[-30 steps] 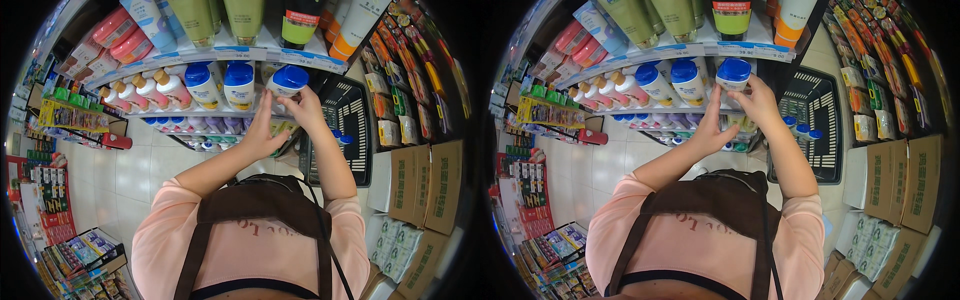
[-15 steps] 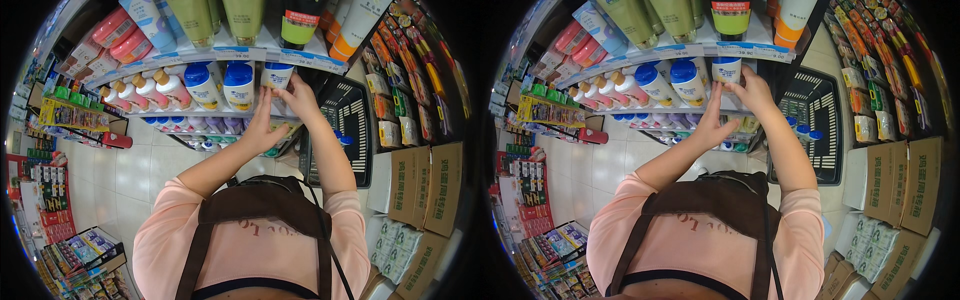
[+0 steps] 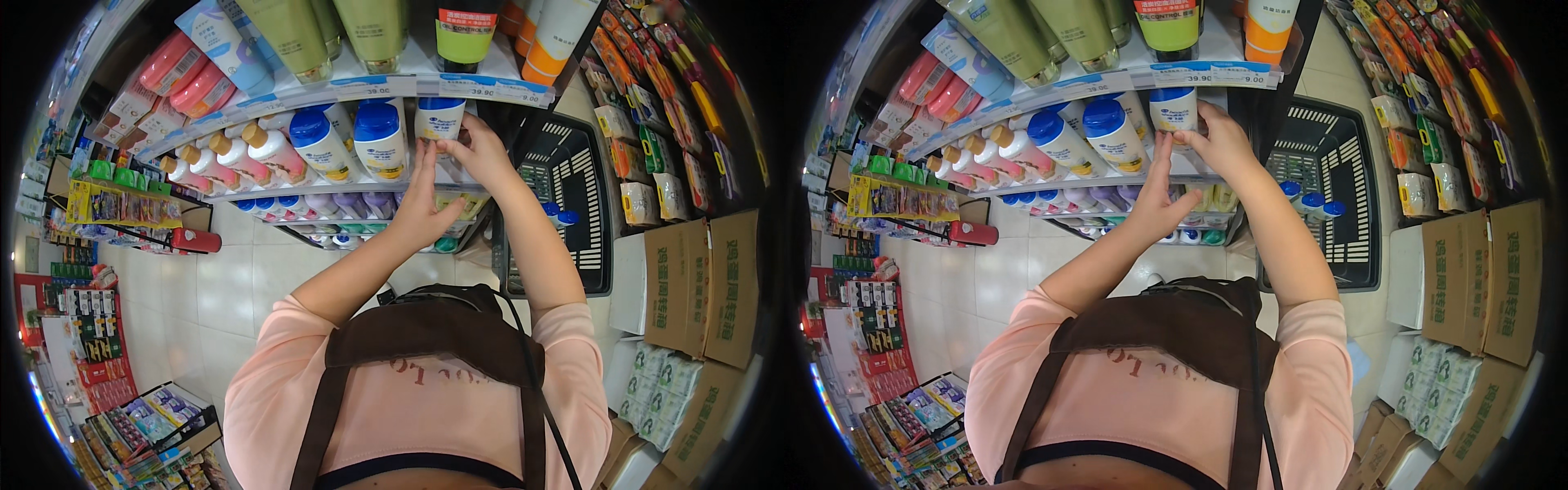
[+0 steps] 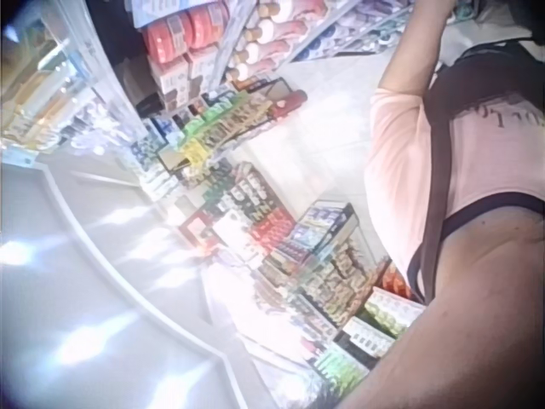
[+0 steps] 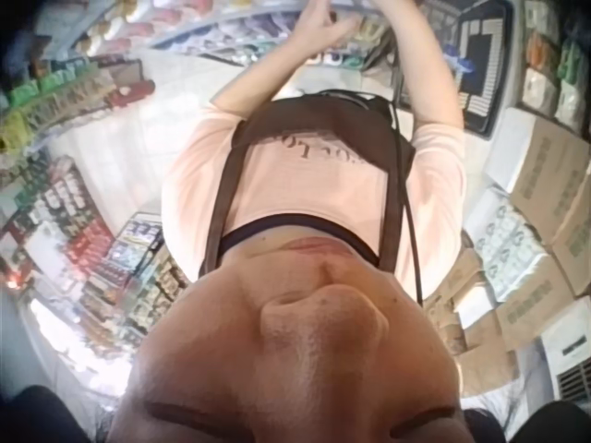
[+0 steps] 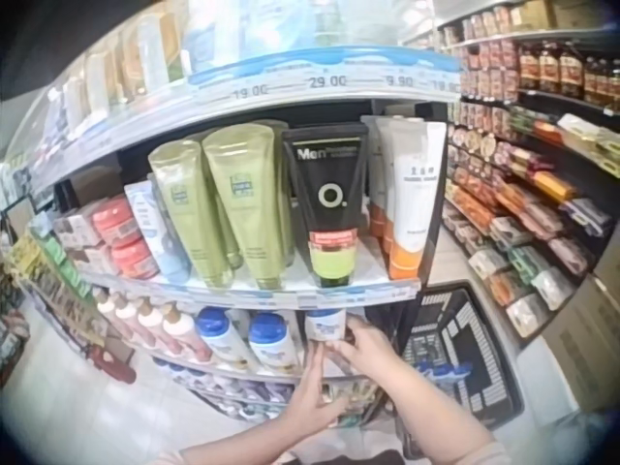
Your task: The person picks up bottles of lotion from a shopping basket and places them onto a store shelf. They arrange the bottles in a row, ensuring they are facing forward and aligned with other products.
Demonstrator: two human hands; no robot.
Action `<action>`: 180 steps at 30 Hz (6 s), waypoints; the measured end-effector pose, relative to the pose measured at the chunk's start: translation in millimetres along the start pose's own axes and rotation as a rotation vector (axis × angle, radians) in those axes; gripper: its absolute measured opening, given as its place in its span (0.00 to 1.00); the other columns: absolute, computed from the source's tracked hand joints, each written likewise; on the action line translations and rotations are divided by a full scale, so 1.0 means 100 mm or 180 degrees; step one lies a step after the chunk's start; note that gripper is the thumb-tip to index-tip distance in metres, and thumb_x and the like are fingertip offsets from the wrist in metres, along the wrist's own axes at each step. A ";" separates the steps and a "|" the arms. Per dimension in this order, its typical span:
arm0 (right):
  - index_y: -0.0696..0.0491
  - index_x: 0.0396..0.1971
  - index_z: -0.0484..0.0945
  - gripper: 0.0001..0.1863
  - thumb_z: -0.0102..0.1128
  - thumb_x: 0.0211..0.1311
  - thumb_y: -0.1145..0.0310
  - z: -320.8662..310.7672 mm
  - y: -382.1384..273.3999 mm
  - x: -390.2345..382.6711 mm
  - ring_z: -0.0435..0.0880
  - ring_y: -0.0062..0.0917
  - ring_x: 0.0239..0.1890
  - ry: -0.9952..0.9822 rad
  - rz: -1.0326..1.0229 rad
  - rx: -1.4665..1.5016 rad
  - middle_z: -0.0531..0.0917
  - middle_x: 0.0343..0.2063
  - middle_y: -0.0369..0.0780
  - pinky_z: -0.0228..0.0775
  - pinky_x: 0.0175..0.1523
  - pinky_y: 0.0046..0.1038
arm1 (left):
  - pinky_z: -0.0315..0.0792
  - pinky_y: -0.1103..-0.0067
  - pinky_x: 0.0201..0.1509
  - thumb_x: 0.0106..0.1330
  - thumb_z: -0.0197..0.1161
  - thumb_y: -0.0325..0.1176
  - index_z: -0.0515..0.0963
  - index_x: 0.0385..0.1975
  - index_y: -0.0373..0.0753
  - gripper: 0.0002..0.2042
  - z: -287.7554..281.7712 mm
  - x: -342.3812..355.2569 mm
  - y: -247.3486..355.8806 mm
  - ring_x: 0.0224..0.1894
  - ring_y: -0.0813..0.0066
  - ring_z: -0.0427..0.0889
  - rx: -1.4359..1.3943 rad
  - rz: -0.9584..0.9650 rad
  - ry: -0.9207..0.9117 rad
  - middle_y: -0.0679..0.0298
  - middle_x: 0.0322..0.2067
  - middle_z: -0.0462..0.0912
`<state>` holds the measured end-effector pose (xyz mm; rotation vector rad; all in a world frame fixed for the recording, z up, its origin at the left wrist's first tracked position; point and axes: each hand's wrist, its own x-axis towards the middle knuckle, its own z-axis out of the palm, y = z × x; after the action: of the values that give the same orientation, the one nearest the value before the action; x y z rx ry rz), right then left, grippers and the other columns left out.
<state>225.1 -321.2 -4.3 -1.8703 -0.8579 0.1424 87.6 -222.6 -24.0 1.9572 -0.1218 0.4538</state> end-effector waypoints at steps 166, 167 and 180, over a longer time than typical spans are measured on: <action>0.59 0.49 0.70 0.26 0.68 0.48 0.74 0.00 -0.19 -0.42 0.81 0.27 0.44 -0.0198 0.0460 0.0873 0.81 0.42 0.44 0.72 0.49 0.26 | 0.55 0.67 0.66 0.58 0.61 0.27 0.43 0.67 0.32 0.40 -0.26 -0.31 0.09 0.68 0.58 0.54 0.0269 0.0044 -0.0023 0.47 0.65 0.52; 0.59 0.49 0.70 0.26 0.68 0.48 0.74 0.00 -0.19 -0.41 0.81 0.27 0.44 -0.0212 0.0470 0.0877 0.81 0.42 0.44 0.72 0.49 0.26 | 0.55 0.67 0.66 0.57 0.62 0.27 0.44 0.66 0.31 0.40 -0.26 -0.31 0.08 0.68 0.54 0.54 0.0252 0.0042 -0.0021 0.45 0.65 0.52; 0.59 0.49 0.69 0.23 0.65 0.53 0.75 -0.01 -0.13 -0.38 0.81 0.24 0.42 -0.0327 0.0579 0.0828 0.82 0.39 0.42 0.72 0.47 0.24 | 0.54 0.67 0.67 0.57 0.62 0.27 0.44 0.66 0.32 0.40 -0.24 -0.30 0.04 0.68 0.54 0.53 0.0269 0.0043 -0.0043 0.45 0.65 0.52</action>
<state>190.5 -342.7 -3.2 -1.7037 -0.7005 0.4455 52.3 -205.7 -23.4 2.0437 -0.1264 0.4612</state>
